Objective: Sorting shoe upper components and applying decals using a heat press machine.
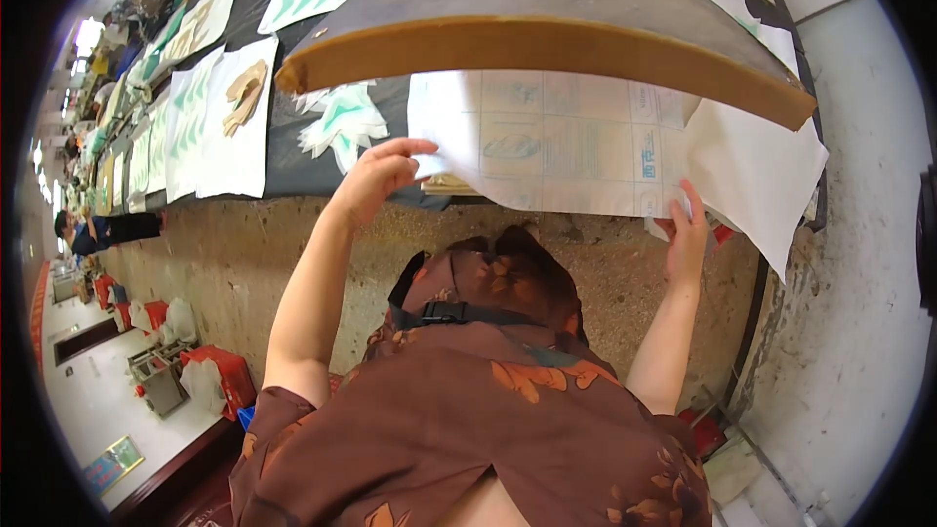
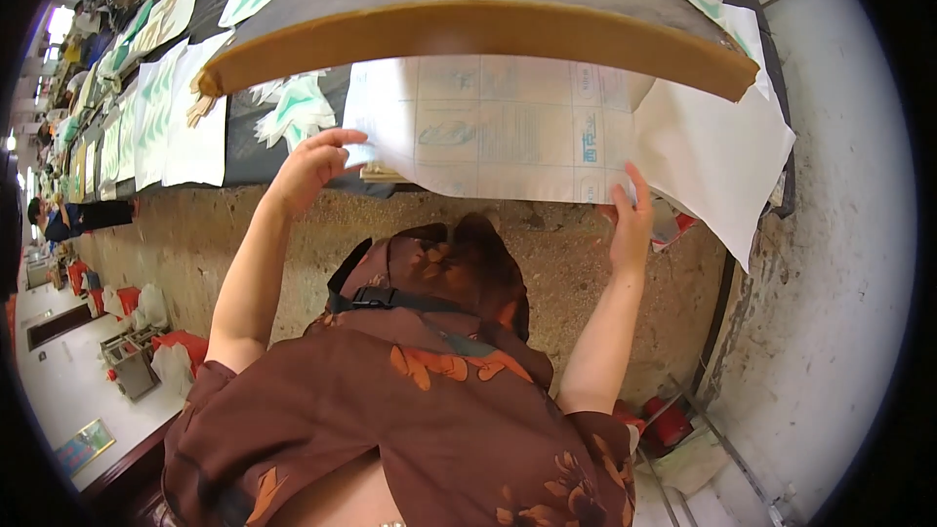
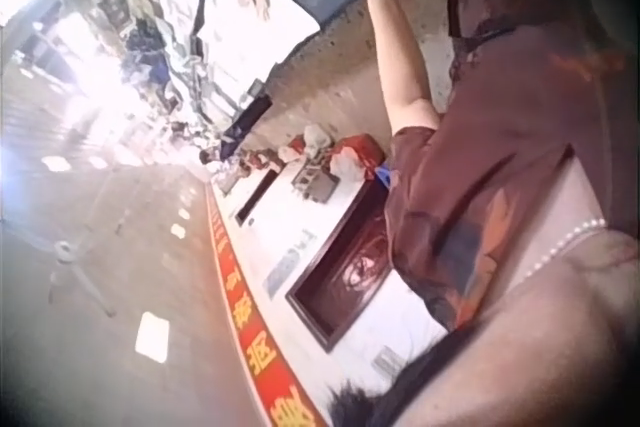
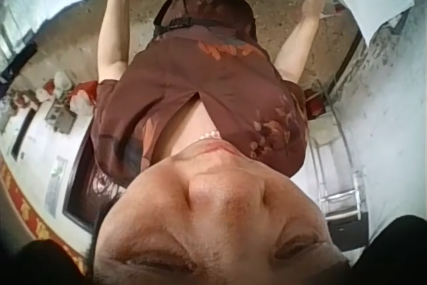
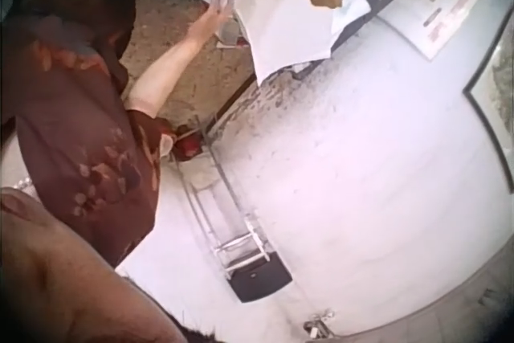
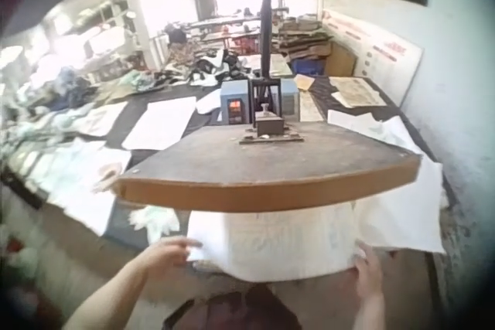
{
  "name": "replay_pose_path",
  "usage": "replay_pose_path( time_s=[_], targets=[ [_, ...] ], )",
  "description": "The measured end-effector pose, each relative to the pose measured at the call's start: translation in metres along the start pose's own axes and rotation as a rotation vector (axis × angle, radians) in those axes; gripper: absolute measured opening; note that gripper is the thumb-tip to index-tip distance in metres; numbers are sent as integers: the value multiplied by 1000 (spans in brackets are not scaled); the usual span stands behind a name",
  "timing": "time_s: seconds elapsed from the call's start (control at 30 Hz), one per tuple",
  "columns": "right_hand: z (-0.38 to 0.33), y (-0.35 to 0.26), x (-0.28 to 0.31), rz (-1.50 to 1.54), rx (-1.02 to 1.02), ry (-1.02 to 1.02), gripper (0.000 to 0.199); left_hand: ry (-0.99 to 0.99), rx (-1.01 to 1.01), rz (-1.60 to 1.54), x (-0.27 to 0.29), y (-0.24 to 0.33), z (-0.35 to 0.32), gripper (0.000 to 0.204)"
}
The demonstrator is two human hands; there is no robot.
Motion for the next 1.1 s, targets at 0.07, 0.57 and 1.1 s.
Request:
replay_pose_path(
  time_s=[0.07, 0.57, 1.1],
  targets=[
    [14, 1, 6, -121, -40, -79, 34, -50, -183, -97, -15, 28, -4, 37],
    [58, -130, -62, 283, 258, -87, 28, 304, -615, -87, 54, 82, 12, 16],
    [-150, -115, -114, 202, 523, -104, 21, 287, -901, -39, 158, 94, -114, 15]
  ],
)
Point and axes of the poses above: each hand's wrist, its own z-axis towards the middle knuckle, its own x-axis out of the back of the hand, y = z × x, the point moved 9 cm from there along z, towards the middle knuckle, and after that the axes turned 5 degrees about z, right-handed, at the moved point
